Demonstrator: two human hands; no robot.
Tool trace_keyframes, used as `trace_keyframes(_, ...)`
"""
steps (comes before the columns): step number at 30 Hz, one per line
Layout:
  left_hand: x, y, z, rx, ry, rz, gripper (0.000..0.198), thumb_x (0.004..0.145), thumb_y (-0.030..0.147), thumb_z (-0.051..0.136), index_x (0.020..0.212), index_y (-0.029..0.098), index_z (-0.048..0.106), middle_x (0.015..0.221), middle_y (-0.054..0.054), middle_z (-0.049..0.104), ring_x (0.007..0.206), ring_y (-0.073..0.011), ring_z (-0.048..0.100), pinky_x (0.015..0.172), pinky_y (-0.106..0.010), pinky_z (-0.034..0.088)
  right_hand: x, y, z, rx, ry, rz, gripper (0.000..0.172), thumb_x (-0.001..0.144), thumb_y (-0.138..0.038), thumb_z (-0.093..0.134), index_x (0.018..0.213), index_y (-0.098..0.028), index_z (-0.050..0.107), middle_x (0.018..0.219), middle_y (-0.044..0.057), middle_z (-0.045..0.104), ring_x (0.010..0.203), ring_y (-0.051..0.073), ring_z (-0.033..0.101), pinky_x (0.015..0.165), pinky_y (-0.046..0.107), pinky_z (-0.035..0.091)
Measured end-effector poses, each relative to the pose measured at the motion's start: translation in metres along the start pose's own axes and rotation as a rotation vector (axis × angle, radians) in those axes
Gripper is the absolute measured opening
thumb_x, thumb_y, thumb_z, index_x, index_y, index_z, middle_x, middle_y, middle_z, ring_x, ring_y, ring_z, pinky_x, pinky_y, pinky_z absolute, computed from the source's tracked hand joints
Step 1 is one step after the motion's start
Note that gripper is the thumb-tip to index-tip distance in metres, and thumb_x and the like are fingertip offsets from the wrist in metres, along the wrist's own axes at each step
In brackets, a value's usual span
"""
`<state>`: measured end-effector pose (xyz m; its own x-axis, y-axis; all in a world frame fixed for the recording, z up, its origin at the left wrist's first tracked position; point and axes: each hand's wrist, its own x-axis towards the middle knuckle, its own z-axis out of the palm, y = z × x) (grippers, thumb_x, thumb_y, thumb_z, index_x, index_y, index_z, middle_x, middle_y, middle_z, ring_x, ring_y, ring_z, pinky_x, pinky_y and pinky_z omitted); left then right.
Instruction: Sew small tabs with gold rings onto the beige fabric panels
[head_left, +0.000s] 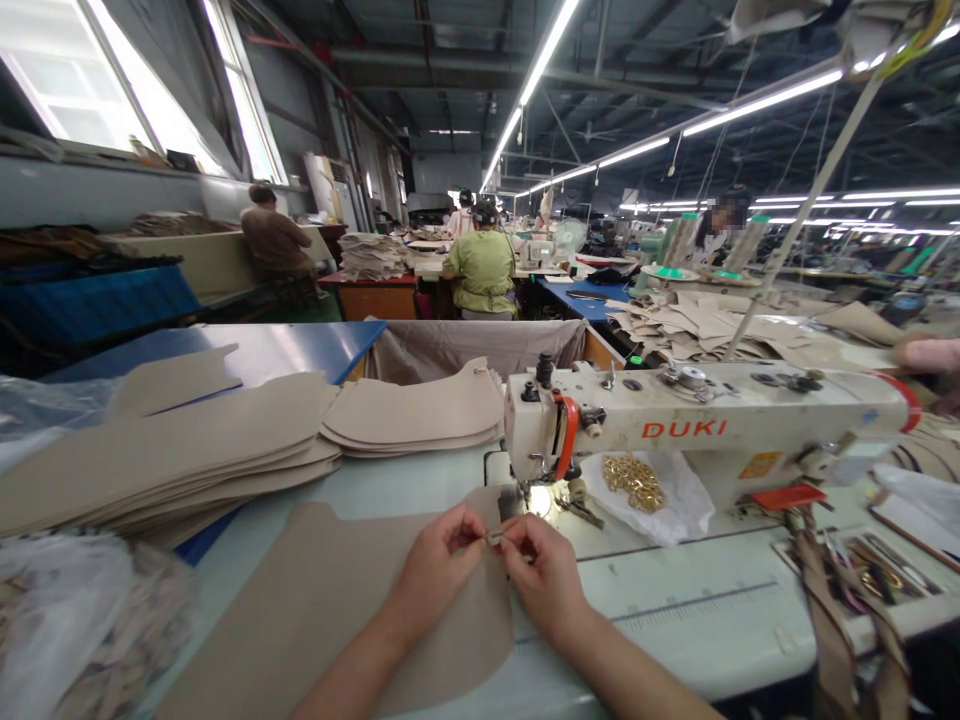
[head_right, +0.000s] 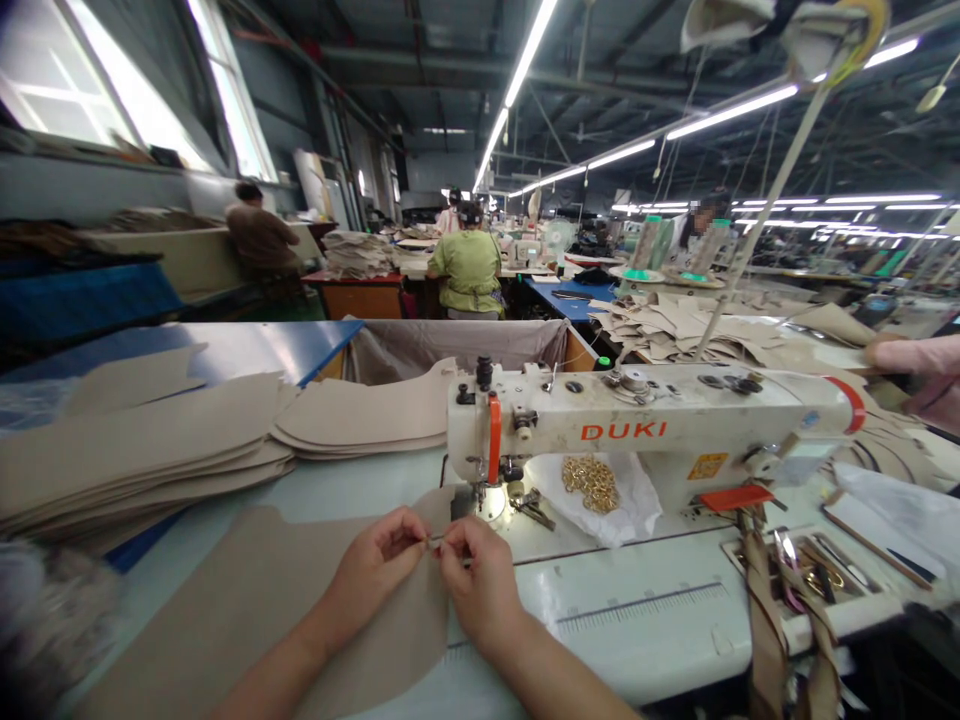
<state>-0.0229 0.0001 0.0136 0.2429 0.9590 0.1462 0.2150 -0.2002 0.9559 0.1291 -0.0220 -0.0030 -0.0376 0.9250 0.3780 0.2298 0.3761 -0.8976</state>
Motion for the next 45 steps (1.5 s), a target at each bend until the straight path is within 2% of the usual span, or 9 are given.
trace_keyframes(5, 0.000, 0.002, 0.001, 0.073, 0.019, 0.003, 0.002, 0.067, 0.018, 0.052, 0.065, 0.018, 0.053, 0.062, 0.004, 0.053, 0.062, -0.0130, 0.052, 0.061, -0.023, 0.041, 0.000, 0.001, 0.003, -0.105, 0.049, -0.052, 0.013, 0.074, -0.011, 0.048, 0.064, -0.019, 0.050, 0.073, 0.002, 0.061, 0.068, 0.014, 0.056, 0.062, 0.023, 0.042)
trace_keyframes(9, 0.002, 0.003, 0.002, -0.017, 0.013, -0.060, 0.005, 0.065, 0.022, 0.056, 0.064, 0.018, 0.052, 0.060, 0.004, 0.052, 0.060, -0.0127, 0.051, 0.059, -0.023, 0.041, 0.000, 0.002, 0.002, -0.128, 0.056, -0.038, 0.013, 0.074, -0.012, 0.048, 0.064, -0.019, 0.049, 0.073, 0.002, 0.061, 0.068, 0.013, 0.056, 0.061, 0.022, 0.042)
trace_keyframes(13, 0.003, 0.008, 0.002, -0.151, -0.037, -0.138, 0.013, 0.063, 0.024, 0.060, 0.073, 0.017, 0.058, 0.066, 0.002, 0.059, 0.066, -0.0144, 0.056, 0.062, -0.024, 0.044, 0.000, 0.001, 0.000, -0.073, 0.026, 0.013, 0.012, 0.075, -0.014, 0.049, 0.064, -0.019, 0.051, 0.074, 0.002, 0.062, 0.066, 0.013, 0.055, 0.060, 0.022, 0.043)
trace_keyframes(18, 0.002, 0.009, 0.003, -0.131, -0.064, -0.195, 0.016, 0.065, 0.031, 0.063, 0.072, 0.017, 0.065, 0.070, -0.002, 0.067, 0.068, -0.0169, 0.060, 0.068, -0.027, 0.048, 0.000, 0.000, -0.002, -0.055, 0.022, 0.001, 0.013, 0.077, -0.016, 0.050, 0.065, -0.020, 0.052, 0.074, 0.003, 0.062, 0.065, 0.013, 0.055, 0.060, 0.023, 0.043)
trace_keyframes(24, -0.001, 0.008, 0.003, -0.022, -0.003, -0.138, 0.012, 0.067, 0.028, 0.062, 0.069, 0.017, 0.066, 0.068, -0.001, 0.067, 0.067, -0.0166, 0.061, 0.067, -0.025, 0.048, -0.002, -0.003, -0.002, -0.048, 0.011, 0.005, 0.013, 0.080, -0.019, 0.050, 0.067, -0.019, 0.054, 0.074, 0.003, 0.063, 0.067, 0.013, 0.056, 0.060, 0.023, 0.043)
trace_keyframes(30, -0.002, 0.012, 0.003, 0.021, -0.002, -0.078, 0.012, 0.070, 0.029, 0.059, 0.070, 0.018, 0.065, 0.069, 0.000, 0.067, 0.068, -0.0160, 0.060, 0.069, -0.025, 0.048, -0.001, -0.002, -0.003, 0.098, -0.018, 0.126, 0.009, 0.081, -0.024, 0.053, 0.086, -0.019, 0.057, 0.069, -0.001, 0.063, 0.061, 0.013, 0.057, 0.056, 0.022, 0.042)
trace_keyframes(35, -0.003, 0.014, 0.002, 0.076, -0.008, -0.040, 0.012, 0.072, 0.027, 0.057, 0.070, 0.018, 0.065, 0.069, 0.000, 0.067, 0.067, -0.0159, 0.060, 0.070, -0.025, 0.048, 0.000, 0.000, -0.004, 0.091, -0.054, 0.165, 0.012, 0.081, -0.026, 0.053, 0.076, -0.018, 0.061, 0.065, 0.000, 0.060, 0.057, 0.012, 0.052, 0.052, 0.021, 0.039)
trace_keyframes(39, -0.003, 0.014, 0.002, 0.104, -0.002, -0.033, 0.012, 0.073, 0.027, 0.057, 0.070, 0.019, 0.066, 0.069, 0.000, 0.067, 0.069, -0.0164, 0.061, 0.070, -0.025, 0.048, 0.001, -0.001, -0.005, 0.109, -0.055, 0.179, 0.012, 0.081, -0.026, 0.054, 0.076, -0.018, 0.061, 0.063, -0.001, 0.058, 0.055, 0.011, 0.049, 0.051, 0.021, 0.038)
trace_keyframes(45, -0.002, 0.010, 0.001, 0.026, 0.017, -0.109, 0.016, 0.068, 0.030, 0.061, 0.077, 0.019, 0.067, 0.071, -0.001, 0.069, 0.069, -0.0179, 0.062, 0.069, -0.027, 0.049, 0.002, -0.003, -0.007, 0.042, -0.070, 0.139, 0.013, 0.083, -0.023, 0.049, 0.076, -0.019, 0.059, 0.064, -0.001, 0.057, 0.058, 0.012, 0.051, 0.053, 0.021, 0.039)
